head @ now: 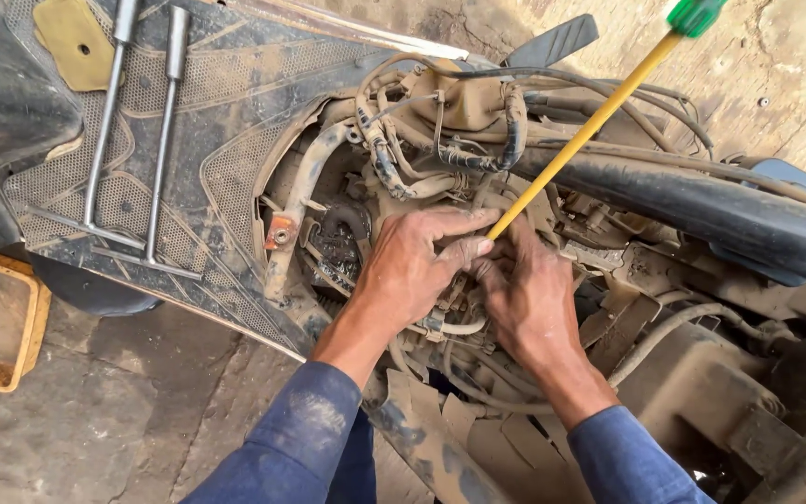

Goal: The person is using a screwdriver to adjust and inspect the engine components of a scooter.

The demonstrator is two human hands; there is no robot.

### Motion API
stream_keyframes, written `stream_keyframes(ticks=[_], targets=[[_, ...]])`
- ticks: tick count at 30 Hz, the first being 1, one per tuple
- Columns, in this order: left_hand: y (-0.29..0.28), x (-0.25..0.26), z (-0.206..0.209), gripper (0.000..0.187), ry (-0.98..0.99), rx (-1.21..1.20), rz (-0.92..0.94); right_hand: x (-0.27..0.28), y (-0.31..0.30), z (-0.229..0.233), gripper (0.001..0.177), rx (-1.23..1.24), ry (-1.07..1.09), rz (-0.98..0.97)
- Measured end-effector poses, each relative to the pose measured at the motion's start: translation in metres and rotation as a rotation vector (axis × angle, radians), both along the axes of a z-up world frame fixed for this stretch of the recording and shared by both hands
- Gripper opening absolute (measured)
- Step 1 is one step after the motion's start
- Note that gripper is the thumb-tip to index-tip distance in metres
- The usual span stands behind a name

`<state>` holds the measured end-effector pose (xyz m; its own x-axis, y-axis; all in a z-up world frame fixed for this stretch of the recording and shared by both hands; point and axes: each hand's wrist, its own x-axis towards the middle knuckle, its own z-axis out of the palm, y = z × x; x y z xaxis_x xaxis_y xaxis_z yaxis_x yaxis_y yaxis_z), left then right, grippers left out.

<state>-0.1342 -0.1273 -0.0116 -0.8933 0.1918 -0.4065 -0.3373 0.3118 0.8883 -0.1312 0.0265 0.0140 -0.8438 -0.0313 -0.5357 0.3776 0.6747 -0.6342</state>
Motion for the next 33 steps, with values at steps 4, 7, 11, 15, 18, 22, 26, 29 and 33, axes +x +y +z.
stream_keyframes(ticks=[4,7,11,15,18,22,26,29,33], targets=[[0.001,-0.003,0.003,0.035,-0.072,0.001,0.028,0.002,0.002,-0.002,0.030,-0.004,0.014,0.011],[-0.001,-0.004,0.005,0.035,-0.081,-0.015,0.027,0.001,0.000,-0.004,0.041,-0.055,0.048,-0.017],[-0.006,0.014,-0.001,0.033,0.020,0.017,0.017,0.012,0.001,0.002,0.034,0.085,-0.062,0.021],[-0.005,0.000,0.012,0.036,-0.134,-0.008,0.004,0.002,0.002,0.003,0.034,0.047,-0.006,0.096],[-0.003,-0.003,0.007,0.036,-0.121,-0.019,0.002,-0.003,0.001,0.002,0.038,0.056,-0.126,0.032],[-0.010,-0.010,0.014,0.033,-0.023,-0.011,-0.055,0.000,0.002,0.010,0.038,0.059,-0.105,0.009],[-0.006,-0.002,-0.002,0.037,0.026,-0.033,-0.064,-0.009,-0.003,0.012,0.031,0.100,-0.212,0.079],[-0.005,-0.014,0.010,0.039,0.031,-0.053,-0.041,-0.015,-0.008,0.023,0.041,0.049,-0.209,0.093],[-0.003,-0.024,0.025,0.033,-0.091,-0.027,-0.050,-0.007,0.001,0.010,0.026,0.047,-0.145,0.042]])
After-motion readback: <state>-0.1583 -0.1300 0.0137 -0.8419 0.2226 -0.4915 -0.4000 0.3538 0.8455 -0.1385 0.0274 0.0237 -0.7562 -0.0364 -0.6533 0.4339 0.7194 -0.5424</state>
